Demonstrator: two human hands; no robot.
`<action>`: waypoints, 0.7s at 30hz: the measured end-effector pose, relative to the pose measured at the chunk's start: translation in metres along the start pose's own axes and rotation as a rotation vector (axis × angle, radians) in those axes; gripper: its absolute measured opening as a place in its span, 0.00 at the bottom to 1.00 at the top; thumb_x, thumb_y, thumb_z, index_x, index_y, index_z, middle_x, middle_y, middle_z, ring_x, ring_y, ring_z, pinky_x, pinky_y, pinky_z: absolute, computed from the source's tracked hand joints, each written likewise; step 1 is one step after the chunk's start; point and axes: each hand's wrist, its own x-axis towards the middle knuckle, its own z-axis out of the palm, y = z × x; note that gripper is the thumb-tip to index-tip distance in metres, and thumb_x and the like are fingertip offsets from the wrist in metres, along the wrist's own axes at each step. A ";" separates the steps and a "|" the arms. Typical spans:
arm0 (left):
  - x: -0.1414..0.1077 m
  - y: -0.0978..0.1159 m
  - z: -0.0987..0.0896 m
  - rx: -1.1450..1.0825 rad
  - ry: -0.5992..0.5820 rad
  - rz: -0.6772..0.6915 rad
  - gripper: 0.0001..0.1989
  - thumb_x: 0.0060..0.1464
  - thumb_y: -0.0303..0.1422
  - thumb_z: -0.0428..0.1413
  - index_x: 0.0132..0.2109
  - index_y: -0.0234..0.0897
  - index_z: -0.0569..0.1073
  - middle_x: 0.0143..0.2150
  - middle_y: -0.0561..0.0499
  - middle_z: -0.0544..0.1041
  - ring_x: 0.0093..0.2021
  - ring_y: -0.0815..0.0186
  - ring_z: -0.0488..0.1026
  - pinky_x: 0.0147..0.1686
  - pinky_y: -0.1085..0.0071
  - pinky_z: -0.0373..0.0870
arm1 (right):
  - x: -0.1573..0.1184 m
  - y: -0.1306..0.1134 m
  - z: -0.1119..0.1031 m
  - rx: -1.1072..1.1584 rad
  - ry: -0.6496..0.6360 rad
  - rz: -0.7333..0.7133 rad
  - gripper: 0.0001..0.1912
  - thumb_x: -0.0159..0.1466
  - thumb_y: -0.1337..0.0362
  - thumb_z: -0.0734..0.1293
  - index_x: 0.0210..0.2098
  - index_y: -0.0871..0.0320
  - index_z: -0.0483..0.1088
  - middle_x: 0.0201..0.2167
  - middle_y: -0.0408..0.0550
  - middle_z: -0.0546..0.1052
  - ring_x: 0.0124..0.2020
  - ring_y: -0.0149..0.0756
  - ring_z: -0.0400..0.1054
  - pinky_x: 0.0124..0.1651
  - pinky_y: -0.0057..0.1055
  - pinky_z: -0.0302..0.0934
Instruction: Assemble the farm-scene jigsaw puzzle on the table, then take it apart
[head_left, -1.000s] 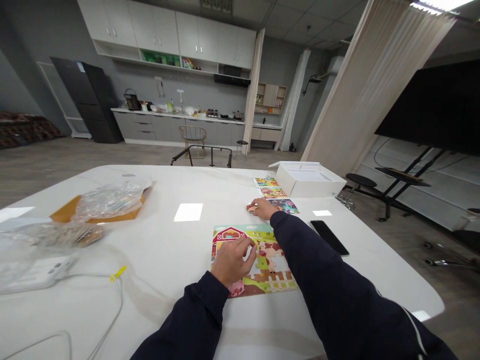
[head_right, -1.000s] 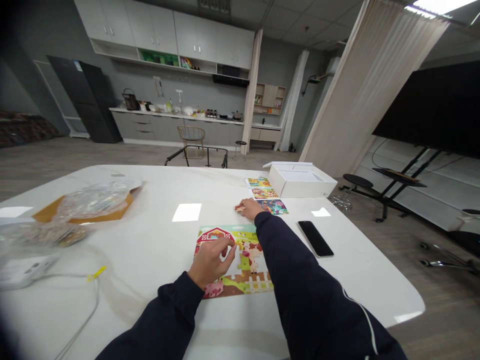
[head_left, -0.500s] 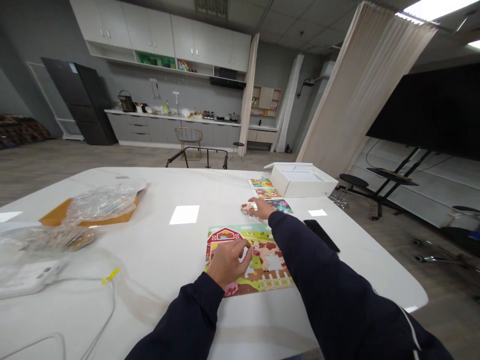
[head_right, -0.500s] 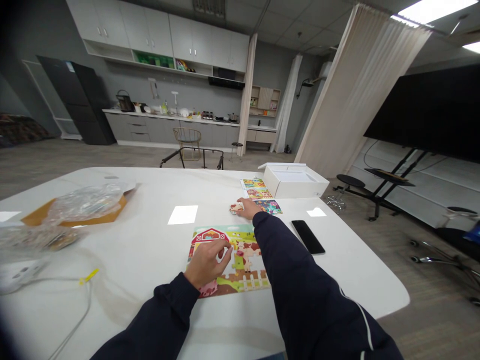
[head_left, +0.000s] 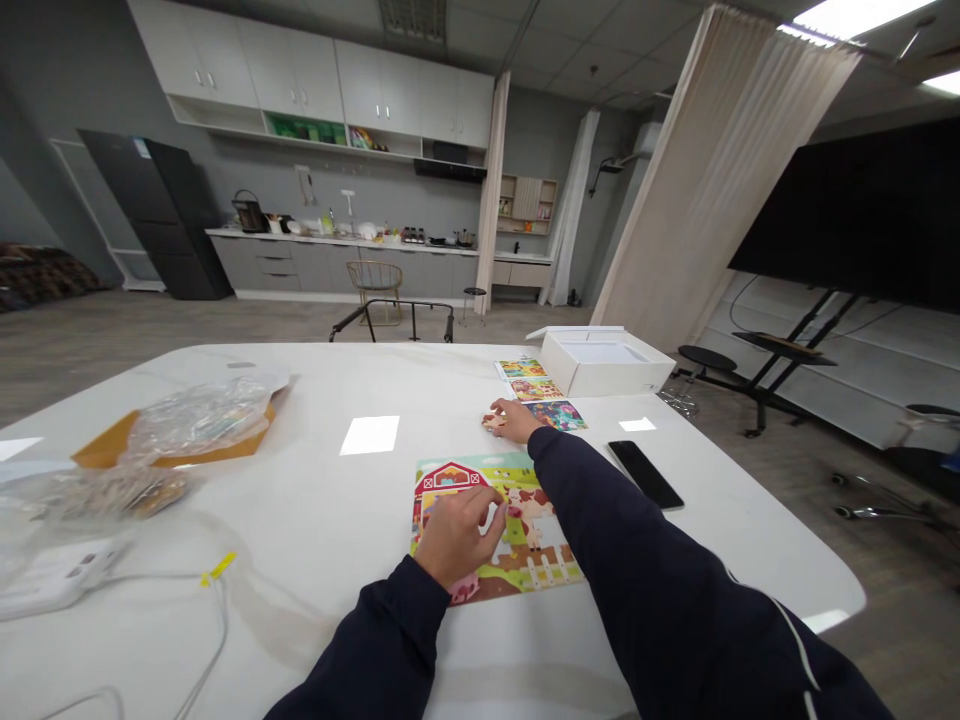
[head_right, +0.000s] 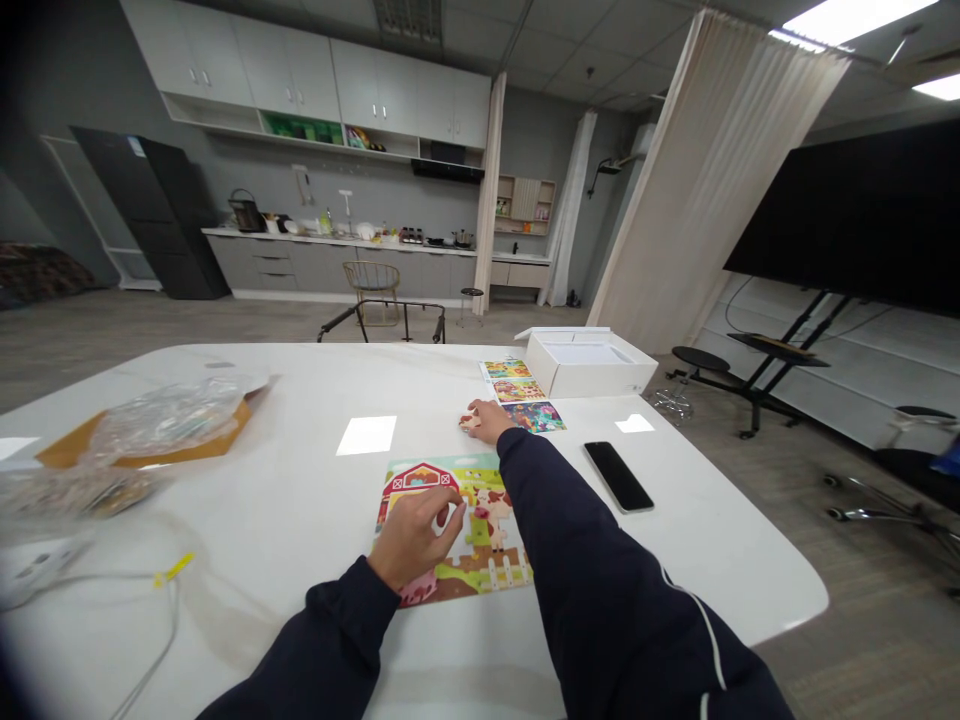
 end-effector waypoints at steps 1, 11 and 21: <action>0.000 0.000 0.000 0.002 -0.002 0.000 0.09 0.67 0.33 0.50 0.38 0.39 0.73 0.26 0.53 0.72 0.26 0.68 0.71 0.29 0.70 0.62 | 0.000 -0.003 -0.003 0.013 0.015 -0.005 0.28 0.51 0.70 0.79 0.50 0.57 0.73 0.48 0.53 0.78 0.51 0.46 0.71 0.56 0.41 0.63; 0.000 0.002 -0.002 -0.021 -0.046 0.062 0.10 0.68 0.33 0.50 0.39 0.38 0.74 0.28 0.53 0.72 0.28 0.67 0.70 0.31 0.69 0.64 | -0.134 -0.022 -0.087 0.339 0.155 -0.166 0.21 0.59 0.59 0.76 0.51 0.52 0.75 0.52 0.51 0.78 0.53 0.47 0.72 0.52 0.42 0.66; -0.006 0.018 0.012 -0.176 -0.409 0.198 0.16 0.63 0.35 0.57 0.57 0.42 0.73 0.54 0.43 0.75 0.54 0.54 0.72 0.56 0.57 0.71 | -0.256 -0.008 -0.054 0.523 0.094 -0.024 0.18 0.58 0.59 0.79 0.47 0.52 0.80 0.50 0.52 0.75 0.56 0.48 0.70 0.63 0.46 0.62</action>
